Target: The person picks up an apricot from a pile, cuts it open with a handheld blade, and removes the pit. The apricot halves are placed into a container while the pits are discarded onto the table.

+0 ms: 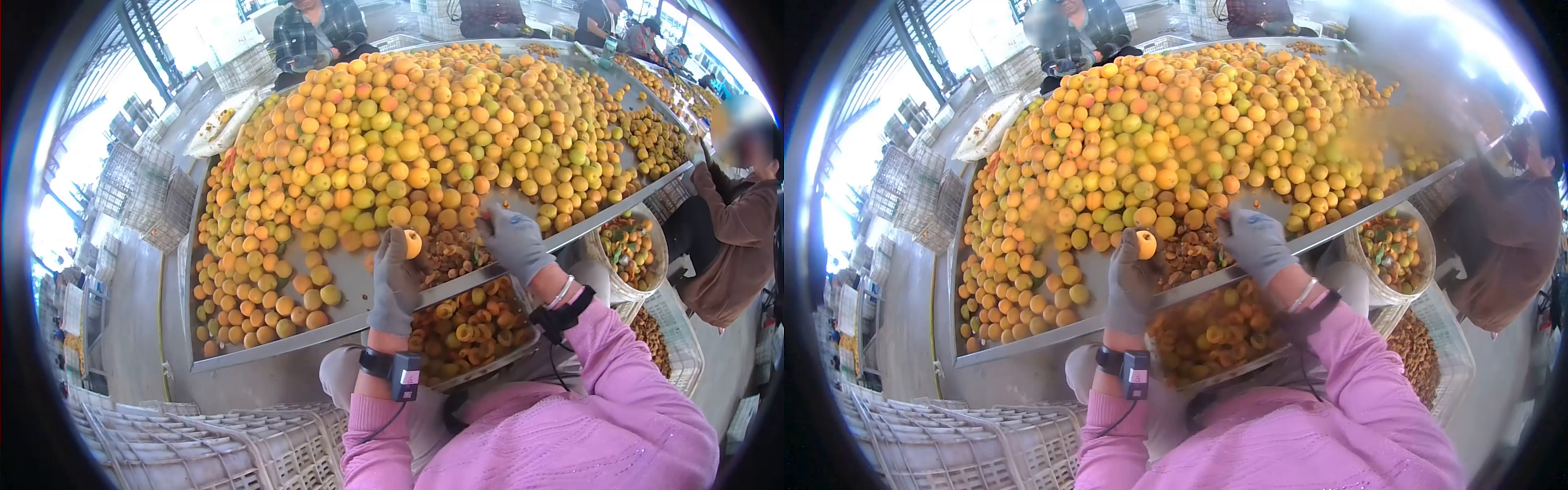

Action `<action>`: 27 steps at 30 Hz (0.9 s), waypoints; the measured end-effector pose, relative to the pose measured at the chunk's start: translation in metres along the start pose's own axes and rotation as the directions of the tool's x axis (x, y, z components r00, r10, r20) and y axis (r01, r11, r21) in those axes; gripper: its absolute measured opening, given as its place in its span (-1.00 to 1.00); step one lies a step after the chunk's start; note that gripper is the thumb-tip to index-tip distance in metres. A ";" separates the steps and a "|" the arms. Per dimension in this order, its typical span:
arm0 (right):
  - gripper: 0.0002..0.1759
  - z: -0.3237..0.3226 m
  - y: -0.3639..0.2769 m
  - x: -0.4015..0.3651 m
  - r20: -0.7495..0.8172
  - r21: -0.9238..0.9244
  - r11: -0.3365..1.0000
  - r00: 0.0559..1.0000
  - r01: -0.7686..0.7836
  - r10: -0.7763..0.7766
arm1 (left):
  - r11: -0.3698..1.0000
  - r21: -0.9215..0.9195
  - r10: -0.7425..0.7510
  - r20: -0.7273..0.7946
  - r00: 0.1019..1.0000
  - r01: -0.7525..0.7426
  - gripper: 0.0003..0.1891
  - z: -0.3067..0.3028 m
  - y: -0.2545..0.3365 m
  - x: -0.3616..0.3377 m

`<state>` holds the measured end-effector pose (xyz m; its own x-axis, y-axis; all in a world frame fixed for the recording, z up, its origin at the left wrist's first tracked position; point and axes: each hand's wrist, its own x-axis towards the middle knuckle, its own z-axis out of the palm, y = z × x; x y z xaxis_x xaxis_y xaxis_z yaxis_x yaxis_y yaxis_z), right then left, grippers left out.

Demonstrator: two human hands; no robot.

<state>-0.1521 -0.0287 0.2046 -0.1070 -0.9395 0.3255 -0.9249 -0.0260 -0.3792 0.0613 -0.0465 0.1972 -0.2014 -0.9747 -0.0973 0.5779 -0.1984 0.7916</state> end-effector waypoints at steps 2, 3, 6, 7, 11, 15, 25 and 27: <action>-0.68 0.003 0.027 0.001 0.038 -0.069 0.993 0.995 -0.093 0.096 | 0.989 -0.139 -0.040 0.052 0.998 0.047 -0.60 0.003 0.002 -0.003; -0.68 0.004 0.033 0.002 0.022 -0.079 0.992 0.994 -0.103 0.105 | 0.968 -0.236 -0.085 0.030 0.996 0.090 -0.60 0.004 0.000 -0.005; -0.65 0.009 0.064 0.004 -0.048 -0.103 0.994 0.999 -0.021 0.017 | 0.918 -0.354 -0.164 0.077 0.984 0.180 -0.61 -0.001 -0.012 0.004; -0.65 0.006 0.068 0.003 -0.074 -0.126 0.991 0.997 -0.039 0.029 | 0.903 -0.372 -0.195 0.084 0.977 0.213 -0.62 -0.004 -0.018 0.007; -0.65 0.001 0.062 -0.003 0.060 -0.139 0.990 0.998 -0.004 0.013 | 0.998 -0.059 0.024 0.062 0.998 -0.021 -0.62 0.007 -0.018 -0.002; -0.65 -0.001 0.062 0.002 0.189 -0.133 0.991 0.981 -0.014 0.039 | 0.956 -0.238 -0.165 0.038 0.985 0.170 -0.65 0.012 -0.013 0.000; -0.59 0.000 0.067 0.001 0.164 -0.058 0.997 0.986 0.045 -0.035 | 0.958 -0.205 -0.201 0.017 0.979 0.200 -0.67 0.018 -0.020 0.001; -0.55 -0.003 0.062 0.002 0.173 -0.075 0.997 0.985 0.011 0.002 | 0.964 -0.213 -0.164 -0.004 0.986 0.160 -0.67 0.021 -0.022 -0.001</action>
<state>-0.2107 -0.0311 0.1840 -0.0446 -0.9845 0.1697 -0.9509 -0.0103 -0.3093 0.0326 -0.0392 0.1924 -0.2902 -0.9293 -0.2285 0.6933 -0.3687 0.6191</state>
